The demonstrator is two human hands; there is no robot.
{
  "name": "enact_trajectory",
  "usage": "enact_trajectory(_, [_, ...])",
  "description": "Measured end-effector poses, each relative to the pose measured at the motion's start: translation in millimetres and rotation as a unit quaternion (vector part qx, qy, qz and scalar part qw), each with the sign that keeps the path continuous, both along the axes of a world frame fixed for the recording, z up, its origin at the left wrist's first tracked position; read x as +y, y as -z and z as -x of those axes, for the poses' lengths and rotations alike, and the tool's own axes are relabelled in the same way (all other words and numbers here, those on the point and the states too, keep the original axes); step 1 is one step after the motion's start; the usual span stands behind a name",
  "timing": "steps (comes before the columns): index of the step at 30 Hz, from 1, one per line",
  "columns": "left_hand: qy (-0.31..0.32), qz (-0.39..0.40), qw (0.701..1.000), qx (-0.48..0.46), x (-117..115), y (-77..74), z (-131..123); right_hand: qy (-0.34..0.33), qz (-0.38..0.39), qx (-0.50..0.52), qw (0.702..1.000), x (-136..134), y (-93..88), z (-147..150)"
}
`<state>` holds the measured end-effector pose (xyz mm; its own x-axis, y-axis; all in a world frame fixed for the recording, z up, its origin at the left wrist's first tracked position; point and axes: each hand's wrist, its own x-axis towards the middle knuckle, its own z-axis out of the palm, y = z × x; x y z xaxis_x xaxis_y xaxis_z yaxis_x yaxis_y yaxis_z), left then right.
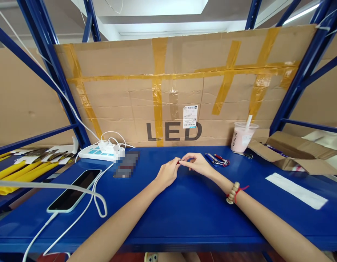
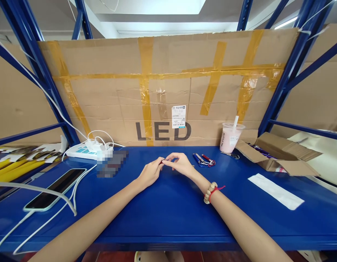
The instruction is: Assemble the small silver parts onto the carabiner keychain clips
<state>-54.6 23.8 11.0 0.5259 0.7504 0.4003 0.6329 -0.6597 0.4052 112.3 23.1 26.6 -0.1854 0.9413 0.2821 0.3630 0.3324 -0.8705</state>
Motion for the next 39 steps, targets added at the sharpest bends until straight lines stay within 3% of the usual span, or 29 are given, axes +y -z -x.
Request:
enact_trajectory(4, [-0.021,-0.025,0.999,0.028,-0.6,0.4,-1.8,0.004,-0.084,-0.034,0.996,2.5,-0.1,-5.1])
enact_trajectory(10, [-0.03,-0.022,0.997,0.068,-1.6,2.4,-3.4,-0.034,-0.132,-0.086,0.987,4.1,-1.7,-14.1])
enact_trajectory(18, [-0.014,-0.014,0.995,0.096,-5.7,-1.1,-1.9,-0.073,-0.109,-0.074,0.989,4.2,-7.5,-17.5])
enact_trajectory(29, [0.037,0.017,0.999,0.023,-3.6,-0.6,3.3,-0.04,-0.106,-0.058,0.992,-2.4,-14.6,-11.9])
enact_trajectory(39, [0.057,-0.045,0.997,0.017,-1.7,3.6,4.7,-0.047,-0.06,-0.055,0.996,-7.0,-17.6,-9.3])
